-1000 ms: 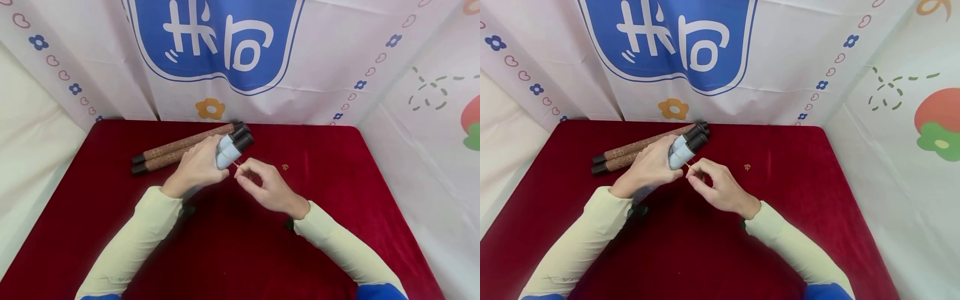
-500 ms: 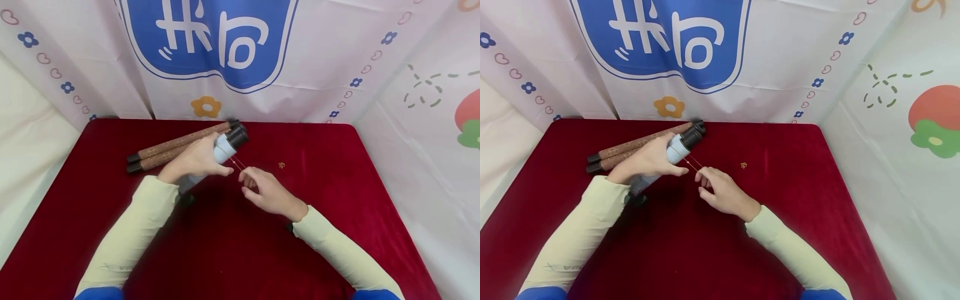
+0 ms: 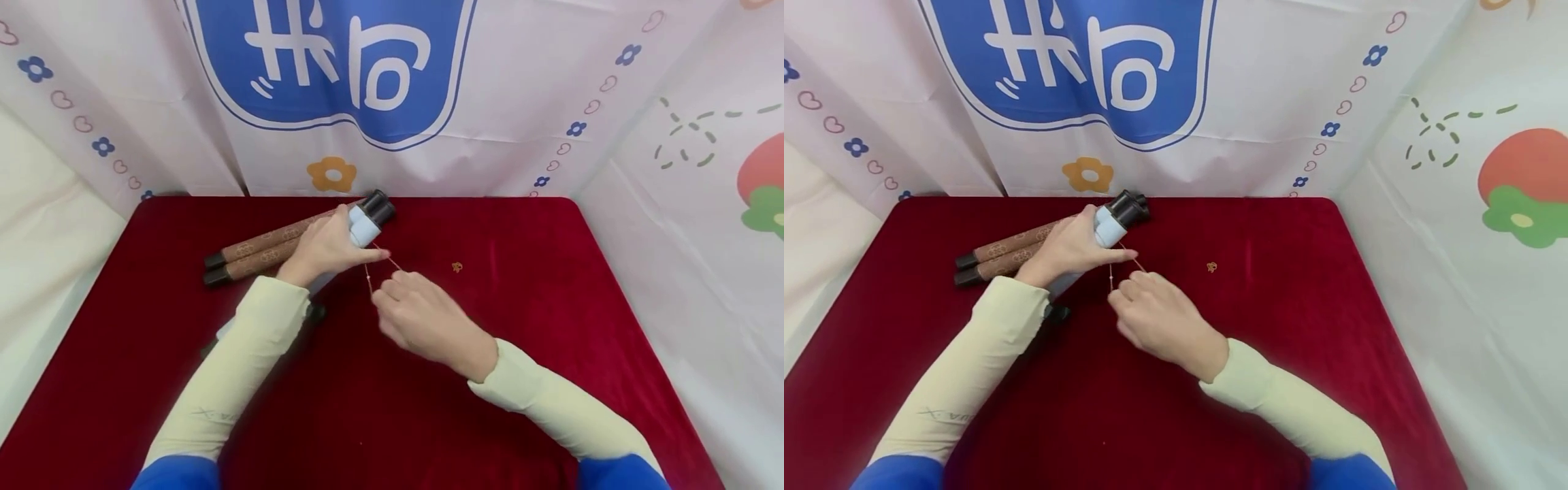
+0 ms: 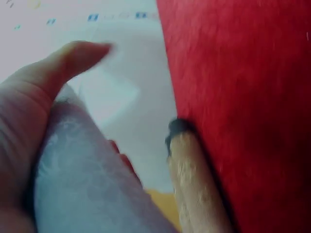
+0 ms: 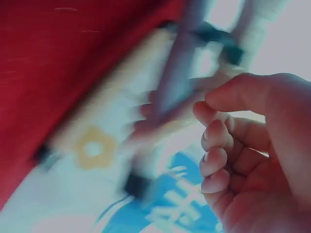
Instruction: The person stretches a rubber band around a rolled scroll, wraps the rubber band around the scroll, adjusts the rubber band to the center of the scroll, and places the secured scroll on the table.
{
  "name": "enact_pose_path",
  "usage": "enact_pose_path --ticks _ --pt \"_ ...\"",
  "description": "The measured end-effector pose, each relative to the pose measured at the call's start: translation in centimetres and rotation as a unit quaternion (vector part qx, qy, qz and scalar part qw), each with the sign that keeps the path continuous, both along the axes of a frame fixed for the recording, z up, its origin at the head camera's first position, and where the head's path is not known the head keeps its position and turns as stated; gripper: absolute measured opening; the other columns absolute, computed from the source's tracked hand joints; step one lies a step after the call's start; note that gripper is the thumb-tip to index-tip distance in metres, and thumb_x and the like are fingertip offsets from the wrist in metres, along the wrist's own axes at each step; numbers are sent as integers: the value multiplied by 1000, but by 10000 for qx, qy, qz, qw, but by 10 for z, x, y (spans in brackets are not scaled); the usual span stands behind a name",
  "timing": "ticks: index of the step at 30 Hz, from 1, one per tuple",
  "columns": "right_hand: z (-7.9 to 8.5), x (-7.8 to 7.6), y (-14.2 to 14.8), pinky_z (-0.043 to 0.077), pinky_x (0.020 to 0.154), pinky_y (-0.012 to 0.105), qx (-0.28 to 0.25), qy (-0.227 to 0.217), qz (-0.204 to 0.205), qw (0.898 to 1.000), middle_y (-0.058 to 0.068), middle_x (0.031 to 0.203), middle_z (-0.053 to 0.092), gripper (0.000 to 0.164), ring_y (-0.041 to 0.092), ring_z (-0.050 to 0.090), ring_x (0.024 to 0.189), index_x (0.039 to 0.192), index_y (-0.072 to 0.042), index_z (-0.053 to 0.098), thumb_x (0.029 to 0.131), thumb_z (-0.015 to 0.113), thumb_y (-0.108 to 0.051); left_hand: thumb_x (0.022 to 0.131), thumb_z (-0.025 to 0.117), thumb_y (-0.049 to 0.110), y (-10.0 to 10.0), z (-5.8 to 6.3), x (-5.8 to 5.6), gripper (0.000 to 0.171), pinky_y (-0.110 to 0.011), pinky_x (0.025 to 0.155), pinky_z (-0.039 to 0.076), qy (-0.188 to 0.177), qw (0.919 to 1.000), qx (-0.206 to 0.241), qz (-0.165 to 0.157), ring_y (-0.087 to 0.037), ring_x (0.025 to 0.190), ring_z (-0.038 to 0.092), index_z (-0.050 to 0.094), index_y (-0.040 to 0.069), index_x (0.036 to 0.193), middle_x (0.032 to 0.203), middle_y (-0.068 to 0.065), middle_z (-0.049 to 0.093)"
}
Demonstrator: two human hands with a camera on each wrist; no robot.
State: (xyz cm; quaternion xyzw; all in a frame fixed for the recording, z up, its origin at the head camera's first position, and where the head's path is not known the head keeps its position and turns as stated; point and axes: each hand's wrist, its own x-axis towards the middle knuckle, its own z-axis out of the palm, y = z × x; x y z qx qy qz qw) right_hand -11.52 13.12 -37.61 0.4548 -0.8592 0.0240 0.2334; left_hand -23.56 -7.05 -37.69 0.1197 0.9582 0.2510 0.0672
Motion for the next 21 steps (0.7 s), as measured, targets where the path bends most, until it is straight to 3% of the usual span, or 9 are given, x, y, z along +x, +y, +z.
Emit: enact_pose_path --ticks 2,5,10,14,17,21 --pt "6 -1 -9 46 71 28 -71 41 185 9998 2 79 62 8 20 53 75 86 -10 66 91 70 -15 77 65 89 8 -2 2 104 -40 74 51 172 9997 178 -22 -27 85 63 48 7 139 98 -8 61" --pt "-1 -6 -6 47 72 30 -71 -104 95 9999 3 81 61 8 21 55 77 91 -10 65 91 70 -16 85 44 93 10 3 6 97 -40 69 51 563 9977 388 -32 -26 79 63 51 8 131 92 -7 60" --pt "-28 -23 44 51 72 35 106 -243 -675 9974 13 102 62 32 27 58 85 117 -11 66 86 73 -9 107 28 63 0 15 7 69 -50 65 53 1626 9858 425 23 -36 74 63 55 0 118 87 -16 61" --pt "-31 -41 73 58 82 43 183 -490 -767 9957 23 131 59 35 36 63 108 122 -19 71 89 70 -8 106 29 38 -9 16 13 48 -56 65 54 2247 9735 412 -125 -40 71 62 55 -1 116 88 -20 62" --pt "-12 -57 86 56 96 52 -32 -877 -601 9943 24 147 51 29 39 56 128 117 -18 77 91 70 -6 103 31 29 -11 16 25 47 -54 69 56 2256 9708 539 -614 -37 76 63 57 -2 126 94 -20 65" --pt "22 -69 96 46 111 57 -429 -1270 -3 9910 20 156 47 24 37 48 139 109 -12 82 88 74 -3 104 32 23 -12 22 46 53 -48 81 56 1665 9723 864 -1393 -29 88 63 53 0 147 103 -16 67"
